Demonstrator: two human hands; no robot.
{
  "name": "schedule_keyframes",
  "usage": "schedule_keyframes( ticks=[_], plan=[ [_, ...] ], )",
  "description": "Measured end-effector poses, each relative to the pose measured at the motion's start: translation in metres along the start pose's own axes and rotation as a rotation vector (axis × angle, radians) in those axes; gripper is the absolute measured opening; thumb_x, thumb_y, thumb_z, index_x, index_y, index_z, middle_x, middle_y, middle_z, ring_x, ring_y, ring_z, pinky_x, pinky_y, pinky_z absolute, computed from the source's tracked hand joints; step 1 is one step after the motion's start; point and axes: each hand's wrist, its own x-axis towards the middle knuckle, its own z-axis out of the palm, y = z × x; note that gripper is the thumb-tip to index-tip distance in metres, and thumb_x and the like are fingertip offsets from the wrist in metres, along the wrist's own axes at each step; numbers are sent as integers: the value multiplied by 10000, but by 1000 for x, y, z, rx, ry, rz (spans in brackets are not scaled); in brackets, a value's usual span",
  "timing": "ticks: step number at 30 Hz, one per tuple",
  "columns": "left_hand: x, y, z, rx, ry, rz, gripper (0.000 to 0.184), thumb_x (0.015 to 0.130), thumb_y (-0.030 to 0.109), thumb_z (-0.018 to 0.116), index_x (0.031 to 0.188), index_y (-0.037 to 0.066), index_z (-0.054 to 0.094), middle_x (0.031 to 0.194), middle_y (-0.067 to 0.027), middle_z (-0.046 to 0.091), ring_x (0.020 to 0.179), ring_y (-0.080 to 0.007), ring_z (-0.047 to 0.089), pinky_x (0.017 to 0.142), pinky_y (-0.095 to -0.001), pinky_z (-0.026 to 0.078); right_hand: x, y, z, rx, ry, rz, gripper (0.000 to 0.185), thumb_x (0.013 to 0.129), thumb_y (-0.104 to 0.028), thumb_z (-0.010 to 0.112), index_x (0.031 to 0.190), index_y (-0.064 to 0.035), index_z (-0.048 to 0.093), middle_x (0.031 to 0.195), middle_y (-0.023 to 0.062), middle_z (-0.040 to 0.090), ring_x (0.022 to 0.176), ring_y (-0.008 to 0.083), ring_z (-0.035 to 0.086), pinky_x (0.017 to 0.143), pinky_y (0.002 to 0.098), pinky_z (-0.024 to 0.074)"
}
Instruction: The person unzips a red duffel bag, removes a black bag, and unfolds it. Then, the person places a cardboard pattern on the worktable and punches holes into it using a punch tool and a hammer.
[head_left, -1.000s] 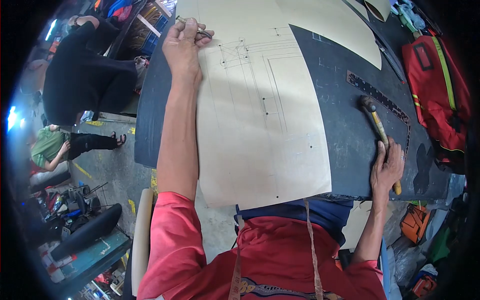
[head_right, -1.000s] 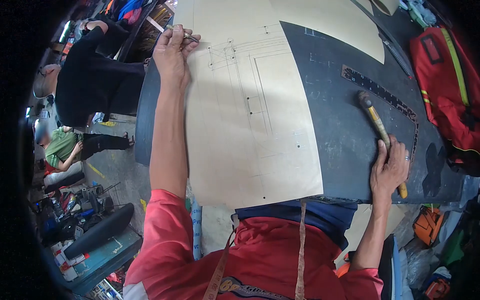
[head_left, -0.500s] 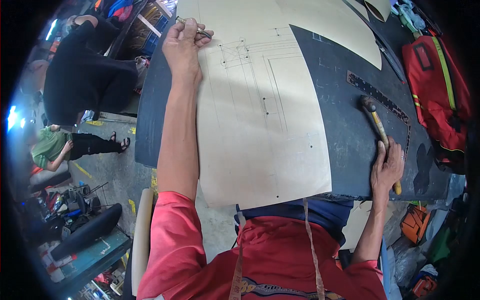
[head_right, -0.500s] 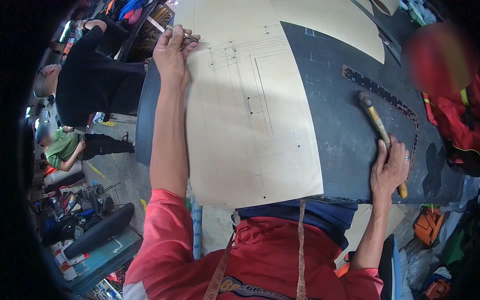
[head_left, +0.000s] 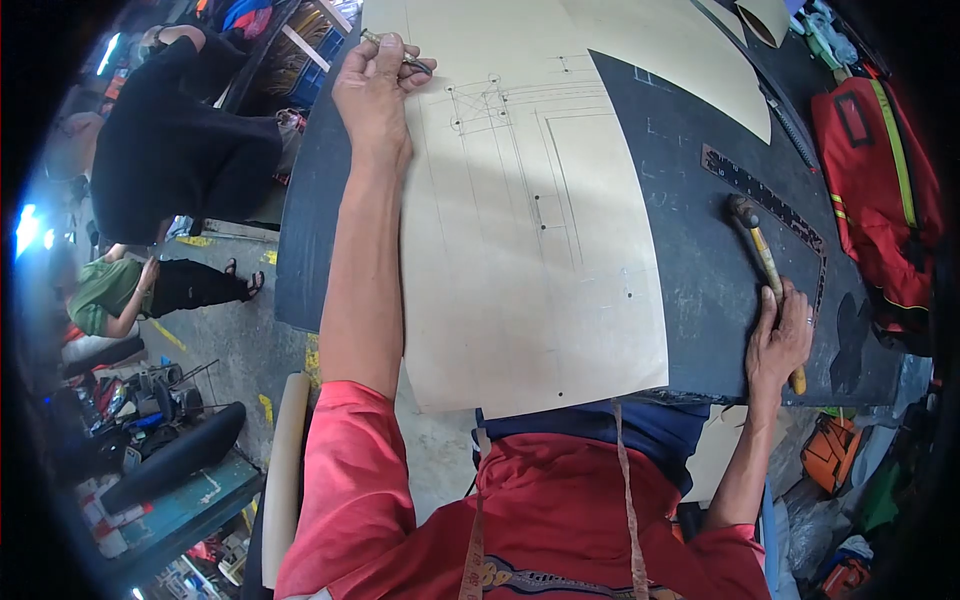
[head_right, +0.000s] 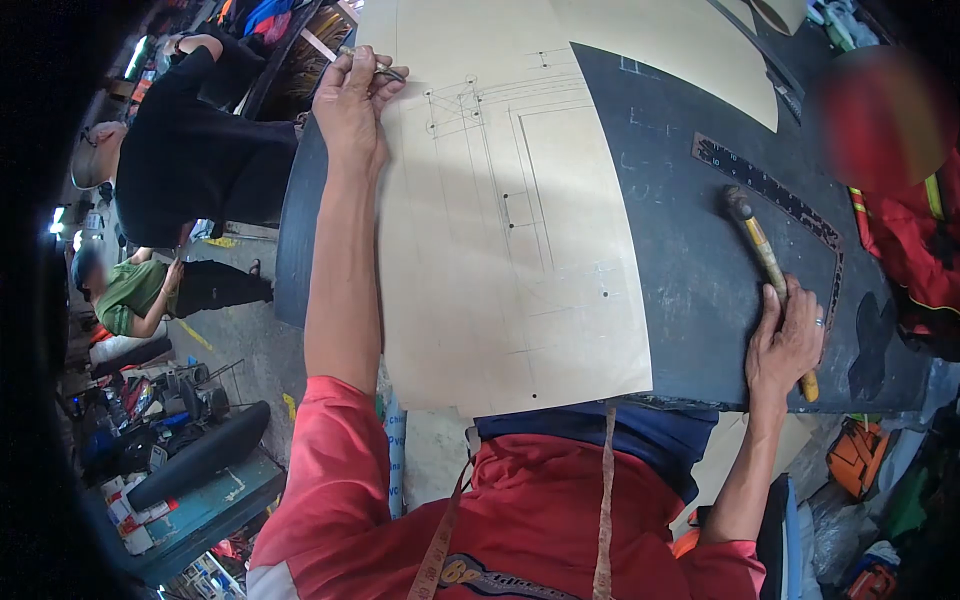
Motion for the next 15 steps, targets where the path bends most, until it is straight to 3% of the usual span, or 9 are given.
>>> schedule_keyframes(
  ticks=[15],
  plan=[
    [-2,3,1,13,-3,14,243,1010,190,706,1085,-23,619,932,-113,703,802,-223,752,675,-258,612,0,-2,-1,-3,-18,25,259,1039,-250,616,1212,-71,686,978,110,626,887,304,618,780,412,474]
  ],
)
